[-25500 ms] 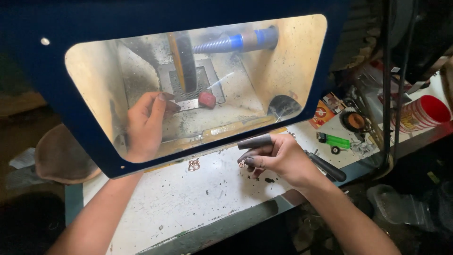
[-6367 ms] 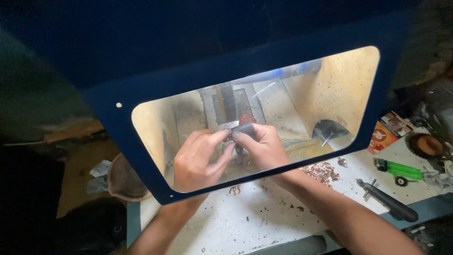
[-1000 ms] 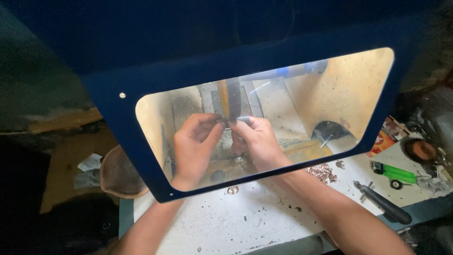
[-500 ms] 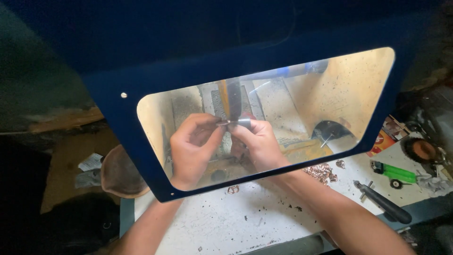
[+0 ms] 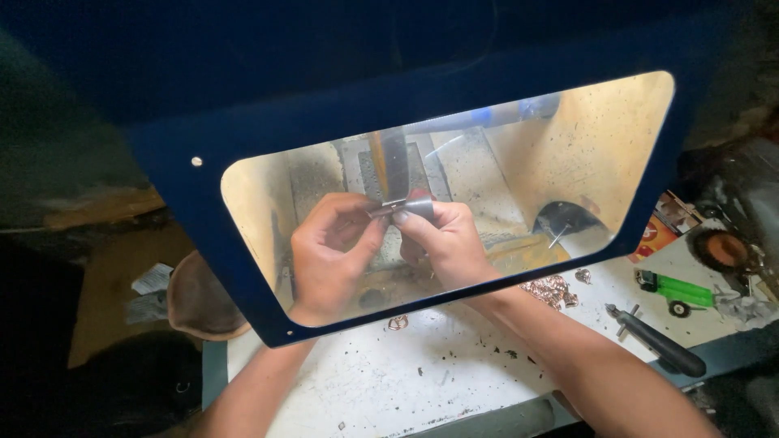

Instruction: Polishing a small metal jewelry component by holding and rotating it against a motorized polishing spindle inside a protective enclosure.

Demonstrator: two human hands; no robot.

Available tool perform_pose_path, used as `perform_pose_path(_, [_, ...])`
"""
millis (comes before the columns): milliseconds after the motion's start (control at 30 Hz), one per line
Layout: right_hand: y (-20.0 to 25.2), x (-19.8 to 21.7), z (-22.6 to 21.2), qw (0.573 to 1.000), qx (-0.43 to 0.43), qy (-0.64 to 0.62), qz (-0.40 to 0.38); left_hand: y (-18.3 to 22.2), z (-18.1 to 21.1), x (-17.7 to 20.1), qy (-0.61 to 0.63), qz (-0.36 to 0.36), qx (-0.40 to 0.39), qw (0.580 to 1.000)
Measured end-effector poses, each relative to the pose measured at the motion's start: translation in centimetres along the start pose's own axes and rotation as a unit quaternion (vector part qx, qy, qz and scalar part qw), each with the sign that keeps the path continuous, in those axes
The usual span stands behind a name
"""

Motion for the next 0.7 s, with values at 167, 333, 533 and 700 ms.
perform_pose_path(167, [-0.7, 0.0, 1.2, 0.999, -0.029, -0.012, 0.034, -0.7, -1.1, 0.1, 0.004, -0.007, 0.041, 0.999])
perform_pose_path(333, [-1.1, -0.1, 2.0, 0.996, -0.055, -0.019, 0.061, -1.1, -2.8, 0.5, -0.007, -0.001, 0.069, 0.998])
perform_pose_path(533, [-0.9, -1.1, 1.8, 0.991, -0.091, -0.084, 0.054, -1.2, -2.8, 0.9, -0.005, 0.005, 0.057, 0.998])
perform_pose_path(700, [-0.5, -1.1, 1.5, 0.996, -0.055, -0.064, -0.002, -0.4, -0.3, 0.8, -0.029, -0.004, -0.016, 0.999])
Point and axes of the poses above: each hand's wrist, its own y-axis away from the middle knuckle, its own x-axis out of the back of the hand, z = x × y, the point moved 8 cm from there along -y, towards the middle knuckle, and after that the axes turned 5 degrees about x, right-handed, at the moved point
